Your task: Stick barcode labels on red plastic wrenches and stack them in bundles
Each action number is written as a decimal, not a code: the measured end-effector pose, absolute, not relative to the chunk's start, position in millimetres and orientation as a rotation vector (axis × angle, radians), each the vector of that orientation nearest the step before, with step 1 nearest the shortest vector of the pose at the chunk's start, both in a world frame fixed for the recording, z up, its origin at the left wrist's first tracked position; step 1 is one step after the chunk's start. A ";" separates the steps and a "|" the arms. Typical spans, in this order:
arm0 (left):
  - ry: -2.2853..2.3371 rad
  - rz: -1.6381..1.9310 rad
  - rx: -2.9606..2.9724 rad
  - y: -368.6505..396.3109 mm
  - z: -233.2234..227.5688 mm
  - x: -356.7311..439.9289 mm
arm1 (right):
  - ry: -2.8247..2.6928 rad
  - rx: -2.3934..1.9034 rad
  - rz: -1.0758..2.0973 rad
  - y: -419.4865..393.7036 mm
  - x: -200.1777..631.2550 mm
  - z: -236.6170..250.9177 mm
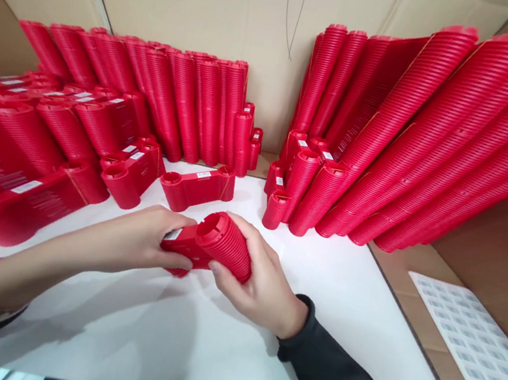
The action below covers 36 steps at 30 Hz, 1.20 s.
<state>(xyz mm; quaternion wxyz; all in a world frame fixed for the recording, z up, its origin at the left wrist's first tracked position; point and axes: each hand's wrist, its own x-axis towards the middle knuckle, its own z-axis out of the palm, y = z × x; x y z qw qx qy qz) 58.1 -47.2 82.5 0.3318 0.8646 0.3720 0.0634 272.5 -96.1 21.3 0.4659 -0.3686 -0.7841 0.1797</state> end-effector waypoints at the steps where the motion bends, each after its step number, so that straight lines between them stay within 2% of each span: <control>1: 0.976 0.174 2.250 -47.7 83.4 58.7 | -1.922 -0.909 0.439 -96.4 272.5 21.0; 13: 0.948 0.355 2.131 -49.8 72.7 62.3 | -1.931 -0.908 0.401 -97.1 270.8 21.2; 19: 0.866 0.288 2.200 -42.3 81.7 47.0 | -2.014 -0.885 0.389 -91.2 280.6 19.9; 26: 0.799 0.408 2.382 -34.4 75.6 33.3 | -2.039 -0.948 0.592 -90.8 283.6 10.1; 30: 0.745 0.350 2.436 -29.7 63.3 26.3 | -2.149 -0.947 0.718 -93.8 282.0 1.6; 36: 0.860 0.164 2.134 -22.1 53.0 9.0 | -2.253 -0.934 0.654 -91.9 286.4 -2.9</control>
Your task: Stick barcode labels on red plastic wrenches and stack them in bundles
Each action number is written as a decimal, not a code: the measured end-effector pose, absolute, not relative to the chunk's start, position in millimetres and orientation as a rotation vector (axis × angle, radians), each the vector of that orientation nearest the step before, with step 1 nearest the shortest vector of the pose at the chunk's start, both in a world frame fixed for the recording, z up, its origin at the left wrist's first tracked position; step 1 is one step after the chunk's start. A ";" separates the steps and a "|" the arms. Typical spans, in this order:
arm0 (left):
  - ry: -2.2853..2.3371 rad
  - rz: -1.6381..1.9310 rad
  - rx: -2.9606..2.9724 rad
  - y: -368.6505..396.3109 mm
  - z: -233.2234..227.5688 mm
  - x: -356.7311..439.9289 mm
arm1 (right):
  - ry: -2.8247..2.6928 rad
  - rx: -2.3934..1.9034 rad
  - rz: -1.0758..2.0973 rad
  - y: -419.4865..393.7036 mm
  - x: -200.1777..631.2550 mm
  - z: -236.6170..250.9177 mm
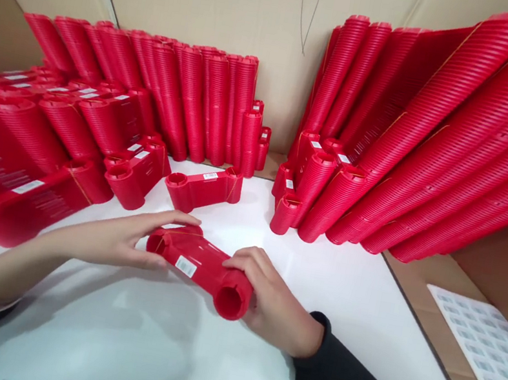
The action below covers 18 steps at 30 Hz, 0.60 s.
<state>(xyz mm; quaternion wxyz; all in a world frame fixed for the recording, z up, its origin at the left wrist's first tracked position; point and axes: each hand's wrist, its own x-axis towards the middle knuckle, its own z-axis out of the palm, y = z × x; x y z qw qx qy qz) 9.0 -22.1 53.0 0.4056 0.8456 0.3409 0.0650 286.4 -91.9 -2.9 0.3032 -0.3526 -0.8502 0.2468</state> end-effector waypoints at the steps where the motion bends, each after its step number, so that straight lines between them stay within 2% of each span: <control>1: 0.855 0.128 2.079 -21.0 51.2 7.0 | -2.263 -0.926 0.650 -91.6 286.8 -2.8; 6: 0.869 0.022 2.008 -16.4 39.3 2.2 | -2.321 -0.918 0.648 -92.6 286.9 -0.8; 13: 0.805 0.187 2.229 -20.7 21.3 7.7 | -2.444 -0.999 0.615 -94.0 293.0 1.0; 18: 0.864 0.246 2.310 -25.3 13.3 11.7 | -2.478 -1.126 0.764 -92.4 301.2 2.7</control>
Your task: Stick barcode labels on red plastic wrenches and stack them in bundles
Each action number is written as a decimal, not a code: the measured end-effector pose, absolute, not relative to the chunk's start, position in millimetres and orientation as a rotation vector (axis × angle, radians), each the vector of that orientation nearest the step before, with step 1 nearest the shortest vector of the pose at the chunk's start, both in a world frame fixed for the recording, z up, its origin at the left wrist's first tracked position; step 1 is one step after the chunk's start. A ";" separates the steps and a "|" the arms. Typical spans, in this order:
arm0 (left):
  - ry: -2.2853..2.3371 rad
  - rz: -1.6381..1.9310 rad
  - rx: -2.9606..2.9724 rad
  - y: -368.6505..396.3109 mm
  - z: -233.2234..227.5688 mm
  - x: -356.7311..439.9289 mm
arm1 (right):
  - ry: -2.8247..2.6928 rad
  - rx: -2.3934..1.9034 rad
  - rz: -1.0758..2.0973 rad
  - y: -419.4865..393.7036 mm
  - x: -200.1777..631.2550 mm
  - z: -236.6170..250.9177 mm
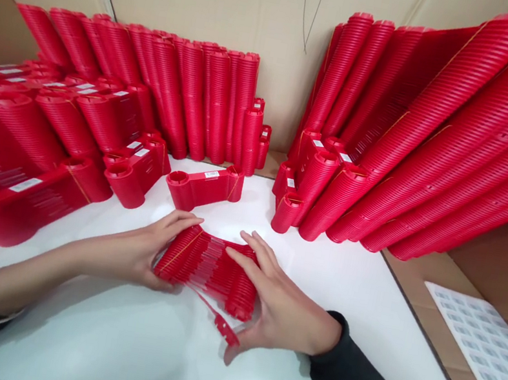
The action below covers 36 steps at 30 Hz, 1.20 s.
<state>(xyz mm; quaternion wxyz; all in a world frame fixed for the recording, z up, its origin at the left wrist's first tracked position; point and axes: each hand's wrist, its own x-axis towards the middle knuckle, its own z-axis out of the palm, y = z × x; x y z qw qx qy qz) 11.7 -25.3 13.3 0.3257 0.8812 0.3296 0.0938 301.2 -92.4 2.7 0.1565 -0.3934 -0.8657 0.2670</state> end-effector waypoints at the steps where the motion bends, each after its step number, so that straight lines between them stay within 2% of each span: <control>1: 0.864 0.255 2.325 -25.4 12.0 11.5 | -2.474 -1.145 0.809 -92.6 302.3 4.5; 6: 0.847 0.184 2.357 -23.7 8.2 7.3 | -2.409 -1.305 0.945 -96.6 304.4 10.9; 13: 0.928 0.202 2.333 -23.3 10.7 8.6 | -2.260 -1.334 0.786 -94.7 299.1 -0.5; 17: 0.996 0.302 2.131 -23.8 18.0 11.1 | -2.017 -1.359 1.050 -91.9 299.5 7.0; 22: 0.957 0.261 1.775 -22.7 25.6 10.7 | -1.651 -1.266 1.438 -93.6 298.0 20.2; 36: 0.909 0.252 1.672 -23.8 29.7 13.8 | -1.480 -1.355 1.519 -97.5 293.1 28.2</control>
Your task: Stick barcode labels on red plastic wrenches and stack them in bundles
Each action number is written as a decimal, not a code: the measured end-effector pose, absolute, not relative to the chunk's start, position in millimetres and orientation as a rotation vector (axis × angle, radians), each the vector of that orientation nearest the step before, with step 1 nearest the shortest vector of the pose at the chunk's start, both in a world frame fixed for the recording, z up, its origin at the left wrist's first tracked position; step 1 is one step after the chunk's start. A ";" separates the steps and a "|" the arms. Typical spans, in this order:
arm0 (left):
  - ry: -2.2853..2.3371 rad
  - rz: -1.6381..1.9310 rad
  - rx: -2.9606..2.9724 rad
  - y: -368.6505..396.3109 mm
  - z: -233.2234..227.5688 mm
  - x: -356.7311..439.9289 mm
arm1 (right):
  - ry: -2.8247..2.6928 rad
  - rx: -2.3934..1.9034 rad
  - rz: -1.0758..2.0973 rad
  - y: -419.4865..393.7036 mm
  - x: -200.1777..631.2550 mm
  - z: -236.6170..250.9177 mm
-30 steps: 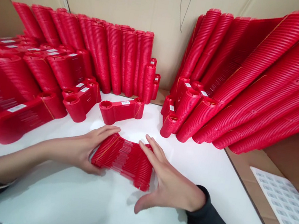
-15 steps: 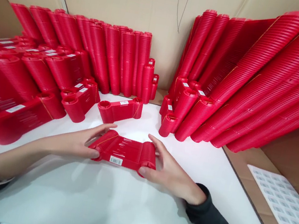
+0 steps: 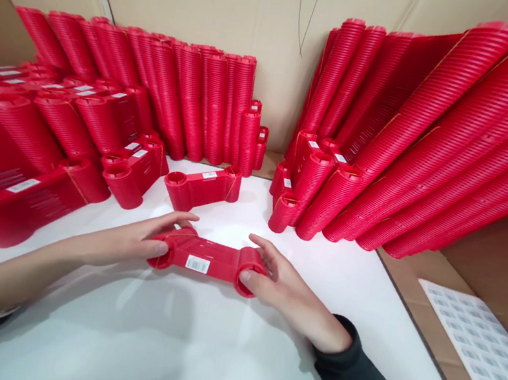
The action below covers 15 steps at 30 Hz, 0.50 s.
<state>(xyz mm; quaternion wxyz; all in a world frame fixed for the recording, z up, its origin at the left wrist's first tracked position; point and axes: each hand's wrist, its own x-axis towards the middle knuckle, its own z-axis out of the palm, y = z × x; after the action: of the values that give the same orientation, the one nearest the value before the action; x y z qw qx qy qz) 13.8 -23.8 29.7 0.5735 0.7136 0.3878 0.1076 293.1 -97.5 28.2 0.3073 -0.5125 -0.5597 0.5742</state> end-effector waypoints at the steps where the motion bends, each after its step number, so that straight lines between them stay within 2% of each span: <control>1: 0.909 0.255 1.681 -24.5 30.5 13.9 | -1.485 -1.358 1.512 -97.6 293.2 28.1; 15: 0.881 0.355 1.726 -23.2 19.2 12.3 | -1.557 -1.271 1.439 -94.0 296.1 23.7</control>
<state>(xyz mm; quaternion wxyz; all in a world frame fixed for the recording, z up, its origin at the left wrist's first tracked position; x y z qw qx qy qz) 12.3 -23.2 19.2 0.5528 0.7301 0.3725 0.1502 296.1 -94.0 23.7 0.3285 -0.4857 -0.5949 0.5497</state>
